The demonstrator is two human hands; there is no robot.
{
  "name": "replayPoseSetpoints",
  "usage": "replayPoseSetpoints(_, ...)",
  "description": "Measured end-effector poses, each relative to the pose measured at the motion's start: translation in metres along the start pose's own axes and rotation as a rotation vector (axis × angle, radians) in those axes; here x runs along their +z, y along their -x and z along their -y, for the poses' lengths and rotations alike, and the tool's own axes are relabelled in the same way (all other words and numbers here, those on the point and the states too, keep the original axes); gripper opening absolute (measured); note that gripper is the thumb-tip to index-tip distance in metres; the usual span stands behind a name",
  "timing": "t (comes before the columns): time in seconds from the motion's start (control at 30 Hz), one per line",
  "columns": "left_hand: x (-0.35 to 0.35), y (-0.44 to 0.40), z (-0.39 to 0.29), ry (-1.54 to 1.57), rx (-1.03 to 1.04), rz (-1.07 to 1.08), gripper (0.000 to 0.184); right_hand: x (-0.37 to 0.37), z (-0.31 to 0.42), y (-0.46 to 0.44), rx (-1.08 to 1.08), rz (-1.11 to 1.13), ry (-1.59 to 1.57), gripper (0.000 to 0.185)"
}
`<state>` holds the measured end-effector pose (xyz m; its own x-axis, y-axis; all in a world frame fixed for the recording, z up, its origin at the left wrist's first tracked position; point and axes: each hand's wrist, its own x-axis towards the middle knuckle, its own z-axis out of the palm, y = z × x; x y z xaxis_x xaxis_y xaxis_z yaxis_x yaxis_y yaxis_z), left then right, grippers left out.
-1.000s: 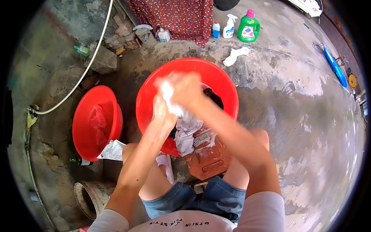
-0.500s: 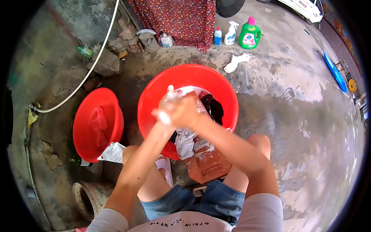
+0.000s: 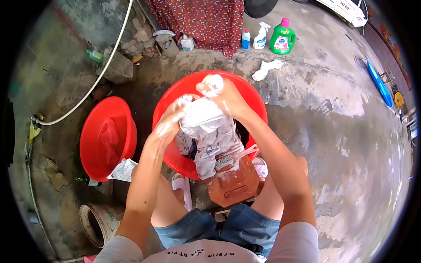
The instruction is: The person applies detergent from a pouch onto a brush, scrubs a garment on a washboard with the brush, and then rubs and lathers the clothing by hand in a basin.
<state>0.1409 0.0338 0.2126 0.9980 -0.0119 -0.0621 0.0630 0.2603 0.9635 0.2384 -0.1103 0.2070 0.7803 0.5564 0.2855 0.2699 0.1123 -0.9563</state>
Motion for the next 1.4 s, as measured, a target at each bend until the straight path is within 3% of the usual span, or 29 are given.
replayPoseSetpoints(0.07, -0.002, 0.003, -0.002, -0.245, 0.030, 0.056, 0.031, -0.008, 0.013, 0.005, 0.069, 0.119, -0.074, 0.018)
replayPoseSetpoints(0.17, -0.009, 0.008, -0.006, 0.079, -0.018, -0.063, 0.031, -0.014, 0.020, 0.010, 0.158, 0.295, -0.066, 0.016)
replayPoseSetpoints(0.27, -0.033, 0.012, -0.008, 0.215, 0.116, -0.049, 0.030, -0.039, -0.008, 0.008, 0.173, 0.427, 0.253, 0.016)
replayPoseSetpoints(0.3, -0.034, 0.017, -0.015, 0.283, 0.169, -0.049, 0.032, -0.046, -0.002, 0.011, 0.376, 0.439, 0.316, 0.018)
replayPoseSetpoints(0.33, -0.041, 0.019, -0.021, 0.342, 0.254, 0.074, 0.032, -0.056, -0.001, 0.012, 0.419, 0.484, 0.584, 0.017)
replayPoseSetpoints(0.4, -0.045, 0.024, -0.029, 0.355, 0.219, 0.038, 0.031, -0.062, -0.030, 0.018, 0.248, 0.390, -0.048, 0.020)
replayPoseSetpoints(0.47, -0.047, 0.024, -0.022, 0.245, 0.153, -0.077, 0.028, -0.029, -0.002, 0.020, 0.054, 0.327, -0.266, 0.024)
replayPoseSetpoints(0.53, -0.042, 0.020, -0.016, 0.264, 0.147, -0.057, 0.027, 0.003, 0.012, 0.030, 0.103, 0.457, -0.001, 0.036)
replayPoseSetpoints(0.6, -0.036, 0.018, -0.016, 0.262, 0.176, -0.047, 0.026, 0.024, 0.000, 0.039, -0.090, 0.357, 0.436, 0.038)
replayPoseSetpoints(0.7, -0.045, 0.020, -0.023, 0.294, 0.240, -0.046, 0.027, -0.003, 0.026, 0.036, 0.198, 0.471, 0.273, 0.035)
replayPoseSetpoints(0.73, -0.053, 0.020, -0.024, 0.272, 0.229, -0.013, 0.028, -0.017, 0.009, 0.031, 0.204, 0.461, -0.003, 0.031)
replayPoseSetpoints(0.8, -0.059, 0.021, -0.025, 0.223, 0.215, -0.002, 0.029, -0.041, 0.005, 0.031, 0.281, 0.371, -0.131, 0.027)
replayPoseSetpoints(0.9, -0.052, 0.020, -0.021, 0.150, 0.154, -0.110, 0.026, -0.032, -0.024, 0.026, 0.337, 0.036, -0.705, 0.024)
replayPoseSetpoints(0.93, -0.048, 0.019, -0.019, 0.144, 0.133, -0.118, 0.026, -0.028, -0.019, 0.024, 0.353, -0.080, -0.713, 0.024)
replayPoseSetpoints(1.0, -0.037, 0.014, -0.017, 0.141, 0.099, -0.137, 0.027, -0.020, -0.029, 0.013, 0.223, -0.153, -0.511, 0.024)
replayPoseSetpoints(1.07, -0.025, 0.004, -0.012, 0.232, 0.125, -0.198, 0.019, 0.006, 0.008, 0.018, -0.071, -0.087, -0.165, 0.021)
replayPoseSetpoints(1.13, -0.029, -0.005, 0.001, 0.369, 0.137, -0.228, 0.019, 0.041, 0.035, 0.035, -0.033, 0.017, 0.294, 0.020)
replayPoseSetpoints(1.17, -0.031, -0.016, 0.015, 0.401, 0.004, -0.324, 0.022, 0.058, 0.033, 0.047, -0.295, 0.042, 0.472, 0.019)
replayPoseSetpoints(1.2, -0.054, -0.025, 0.043, 0.686, 0.062, 0.327, 0.023, 0.072, 0.031, 0.054, -0.556, 0.062, 0.647, 0.020)
replayPoseSetpoints(1.27, -0.036, -0.037, 0.093, 0.931, 0.138, 0.307, 0.026, 0.074, 0.019, 0.045, -0.886, -0.118, 0.819, 0.023)
replayPoseSetpoints(1.33, 0.051, -0.005, 0.017, 0.672, 0.038, -0.364, 0.031, 0.048, 0.018, 0.010, -0.391, -0.398, 1.054, 0.022)
replayPoseSetpoints(1.37, 0.066, 0.002, -0.004, 0.775, 0.033, -0.347, 0.031, 0.049, 0.018, 0.011, -0.450, -0.434, 1.038, 0.023)
replayPoseSetpoints(1.4, 0.042, -0.005, 0.024, 0.784, 0.109, -0.078, 0.031, 0.056, 0.016, 0.013, -0.503, -0.461, 1.016, 0.024)
